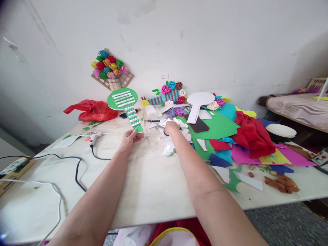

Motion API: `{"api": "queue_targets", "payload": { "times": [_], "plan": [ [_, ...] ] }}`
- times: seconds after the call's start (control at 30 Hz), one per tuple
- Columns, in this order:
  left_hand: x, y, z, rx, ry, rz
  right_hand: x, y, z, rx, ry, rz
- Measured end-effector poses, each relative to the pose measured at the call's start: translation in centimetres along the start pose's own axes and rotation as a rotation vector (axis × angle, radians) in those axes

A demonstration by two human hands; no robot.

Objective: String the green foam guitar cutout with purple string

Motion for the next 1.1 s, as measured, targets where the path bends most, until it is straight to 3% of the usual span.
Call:
{"api": "queue_targets", "payload": {
  "times": [0.07,0.17,0.3,0.37,0.47,0.57,1.1],
  "plan": [
    [0.1,0.0,0.0,-0.001,0.002,0.008,0.0,0.0,0.2,0.004,-0.007,-0.023],
    [0.1,0.0,0.1,-0.006,-0.002,0.021,1.6,-0.3,0.0,0.009,0.088,-0.011],
    [-0.1,-0.1,0.2,-0.008,-0.034,0.028,3.8,-1.5,-1.0,0.012,0.192,0.250],
    [-0.4,-0.2,0.3,-0.006,-0.055,0.028,3.4,-3.4,-1.6,0.106,0.107,0.547],
    [-1.0,-0.2,0.1,-0.001,-0.089,0.026,1.5,-7.2,-2.7,0.249,-0.167,1.037],
    [-1.6,-0.2,-0.1,0.006,-0.111,0.038,0.7,-9.5,-3.5,0.322,-0.283,1.286],
    [-2.2,-1.2,-0.7,0.094,-0.180,0.118,-2.2,-10.4,-3.4,0.140,-0.347,1.519]
  ]
}}
Point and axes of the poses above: each hand's wrist, its own z-axis towards the middle knuckle, its own x-axis out of the back of the hand, y = z × x, the point moved 10 cm from there along z, towards the middle knuckle, and after that the axes turned 15 degrees about -z, right-handed, at the moved point
